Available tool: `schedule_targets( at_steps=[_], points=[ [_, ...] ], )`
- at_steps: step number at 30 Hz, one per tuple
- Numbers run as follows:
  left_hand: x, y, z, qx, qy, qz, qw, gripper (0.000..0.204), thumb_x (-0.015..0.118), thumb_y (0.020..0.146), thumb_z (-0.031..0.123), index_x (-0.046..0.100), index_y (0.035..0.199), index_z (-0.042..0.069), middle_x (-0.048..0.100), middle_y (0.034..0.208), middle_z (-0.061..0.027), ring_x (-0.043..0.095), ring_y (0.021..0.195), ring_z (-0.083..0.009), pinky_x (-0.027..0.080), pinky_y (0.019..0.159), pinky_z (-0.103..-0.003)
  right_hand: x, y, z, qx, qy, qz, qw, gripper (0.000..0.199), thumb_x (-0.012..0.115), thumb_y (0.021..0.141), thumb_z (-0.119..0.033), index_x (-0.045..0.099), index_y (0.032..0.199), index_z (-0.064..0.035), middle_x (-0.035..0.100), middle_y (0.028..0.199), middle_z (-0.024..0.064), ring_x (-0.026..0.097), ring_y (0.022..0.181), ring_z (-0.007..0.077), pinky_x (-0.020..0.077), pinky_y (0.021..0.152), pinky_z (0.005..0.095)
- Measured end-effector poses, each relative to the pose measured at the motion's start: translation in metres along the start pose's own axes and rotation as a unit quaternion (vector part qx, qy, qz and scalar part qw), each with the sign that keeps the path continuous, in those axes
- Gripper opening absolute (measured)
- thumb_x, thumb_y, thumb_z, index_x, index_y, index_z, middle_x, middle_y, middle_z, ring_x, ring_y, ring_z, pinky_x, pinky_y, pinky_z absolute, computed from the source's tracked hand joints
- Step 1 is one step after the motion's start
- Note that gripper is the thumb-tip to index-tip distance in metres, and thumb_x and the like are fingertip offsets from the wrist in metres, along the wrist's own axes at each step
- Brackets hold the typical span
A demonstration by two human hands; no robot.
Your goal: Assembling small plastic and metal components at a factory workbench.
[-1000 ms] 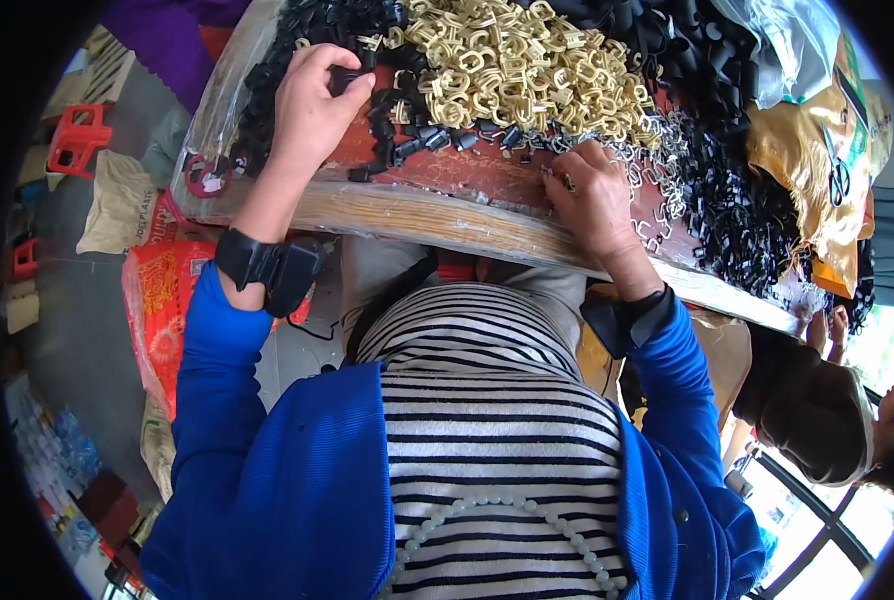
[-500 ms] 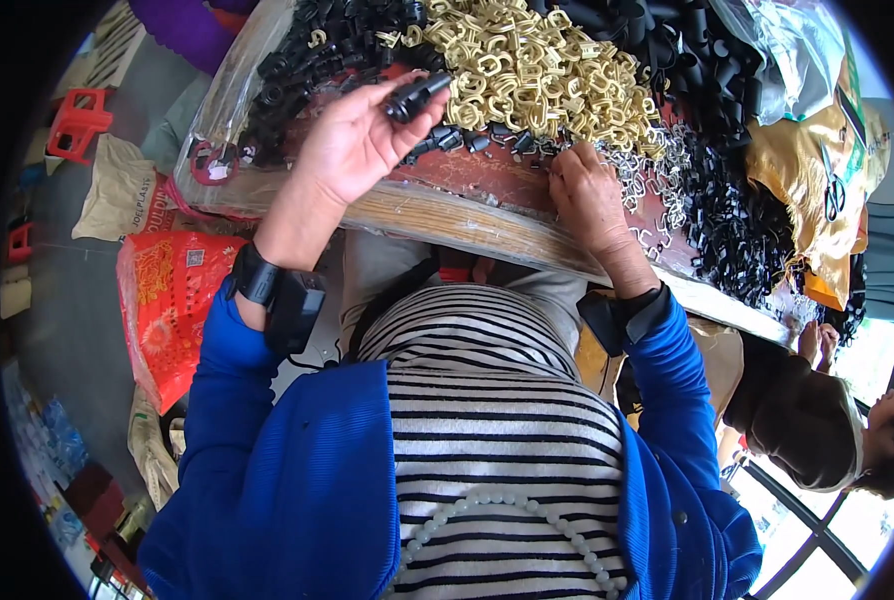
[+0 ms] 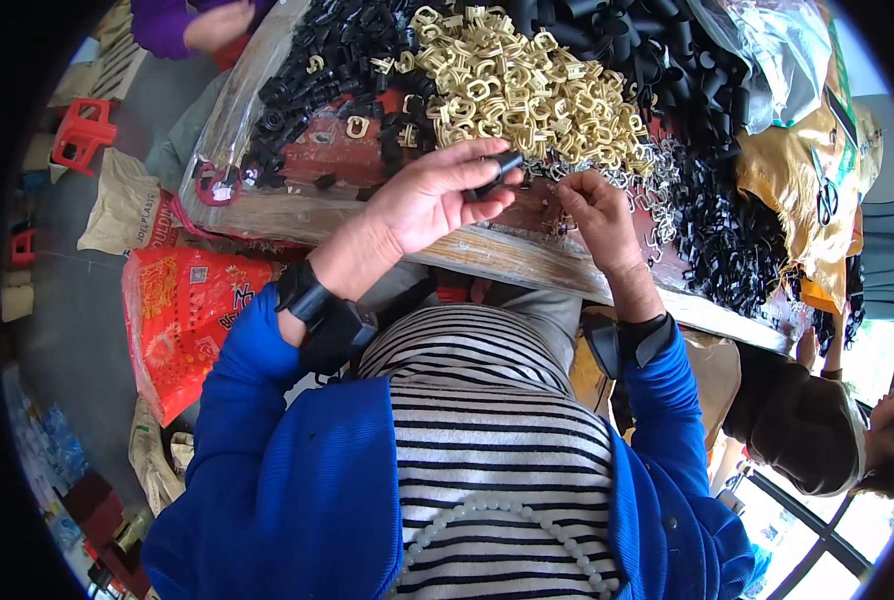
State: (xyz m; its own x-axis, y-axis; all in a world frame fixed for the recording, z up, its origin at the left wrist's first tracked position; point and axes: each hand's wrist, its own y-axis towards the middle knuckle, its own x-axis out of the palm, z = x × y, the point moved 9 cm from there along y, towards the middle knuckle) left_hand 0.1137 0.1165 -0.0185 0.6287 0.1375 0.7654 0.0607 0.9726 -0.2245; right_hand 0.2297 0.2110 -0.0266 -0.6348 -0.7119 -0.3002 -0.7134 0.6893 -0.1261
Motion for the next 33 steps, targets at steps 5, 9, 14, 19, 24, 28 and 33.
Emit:
schedule_targets(
  at_steps=[5, 9, 14, 19, 24, 28, 33],
  points=[
    [0.009, 0.011, -0.015, -0.046, 0.004, 0.028, 0.999, 0.032, 0.039, 0.086, 0.019, 0.039, 0.114, 0.004, 0.052, 0.098, -0.0129, 0.056, 0.079, -0.0170, 0.049, 0.067, -0.026, 0.003, -0.005, -0.007, 0.048, 0.108, -0.012, 0.993, 0.011, 0.049, 0.081, -0.010, 0.052, 0.080, 0.0008, 0.049, 0.067, -0.0019, 0.043, 0.062, 0.0045, 0.0350, 0.054, 0.0176],
    [0.012, 0.019, -0.015, -0.017, -0.007, 0.006, 1.000, 0.033, 0.040, 0.085, 0.020, 0.039, 0.113, 0.004, 0.053, 0.095, -0.0115, 0.056, 0.076, -0.0164, 0.048, 0.066, -0.026, 0.005, -0.010, -0.013, 0.060, 0.177, -0.015, 0.982, 0.010, 0.049, 0.081, -0.010, 0.052, 0.081, -0.0003, 0.048, 0.067, -0.0031, 0.043, 0.062, 0.0046, 0.0337, 0.055, 0.0162],
    [0.006, 0.024, -0.029, -0.041, -0.023, 0.040, 0.998, 0.031, 0.039, 0.085, 0.019, 0.041, 0.112, 0.004, 0.054, 0.093, -0.0099, 0.056, 0.073, -0.0159, 0.048, 0.063, -0.026, 0.004, -0.021, -0.053, -0.073, 0.019, 0.027, 0.997, 0.006, 0.053, 0.077, -0.006, 0.053, 0.079, -0.0005, 0.050, 0.071, 0.0005, 0.046, 0.063, 0.0069, 0.0372, 0.055, 0.0186],
    [0.021, 0.027, -0.037, -0.036, -0.066, 0.019, 0.997, 0.028, 0.037, 0.086, 0.017, 0.043, 0.110, 0.004, 0.053, 0.095, -0.0076, 0.054, 0.080, -0.0147, 0.046, 0.068, -0.027, 0.011, -0.035, -0.093, -0.228, -0.182, 0.083, 0.953, 0.007, 0.057, 0.070, -0.001, 0.053, 0.076, -0.0008, 0.049, 0.076, 0.0062, 0.050, 0.064, 0.0125, 0.0408, 0.055, 0.0214],
    [0.032, 0.021, -0.038, -0.046, -0.069, -0.012, 0.996, 0.026, 0.037, 0.086, 0.013, 0.044, 0.109, 0.004, 0.052, 0.098, -0.0060, 0.051, 0.089, -0.0141, 0.044, 0.075, -0.028, 0.011, -0.042, -0.094, -0.257, -0.259, 0.089, 0.927, 0.012, 0.059, 0.066, 0.001, 0.054, 0.076, -0.0018, 0.049, 0.077, 0.0074, 0.050, 0.065, 0.0187, 0.0415, 0.056, 0.0250],
    [0.035, 0.017, -0.039, -0.058, -0.046, -0.034, 0.997, 0.027, 0.038, 0.085, 0.011, 0.043, 0.111, 0.004, 0.051, 0.100, -0.0058, 0.051, 0.090, -0.0140, 0.044, 0.075, -0.029, 0.016, -0.049, -0.107, -0.310, -0.339, 0.083, 0.884, 0.014, 0.059, 0.063, 0.000, 0.054, 0.076, -0.0027, 0.049, 0.079, 0.0061, 0.048, 0.072, 0.0214, 0.0398, 0.063, 0.0286],
    [0.037, 0.015, -0.042, -0.058, -0.015, -0.039, 0.997, 0.029, 0.039, 0.085, 0.012, 0.041, 0.113, 0.004, 0.050, 0.102, -0.0057, 0.051, 0.090, -0.0149, 0.044, 0.078, -0.030, 0.018, -0.054, -0.111, -0.294, -0.361, 0.068, 0.882, 0.015, 0.059, 0.061, 0.000, 0.054, 0.075, -0.0037, 0.049, 0.087, 0.0063, 0.045, 0.081, 0.0238, 0.0362, 0.070, 0.0324]
  ],
)
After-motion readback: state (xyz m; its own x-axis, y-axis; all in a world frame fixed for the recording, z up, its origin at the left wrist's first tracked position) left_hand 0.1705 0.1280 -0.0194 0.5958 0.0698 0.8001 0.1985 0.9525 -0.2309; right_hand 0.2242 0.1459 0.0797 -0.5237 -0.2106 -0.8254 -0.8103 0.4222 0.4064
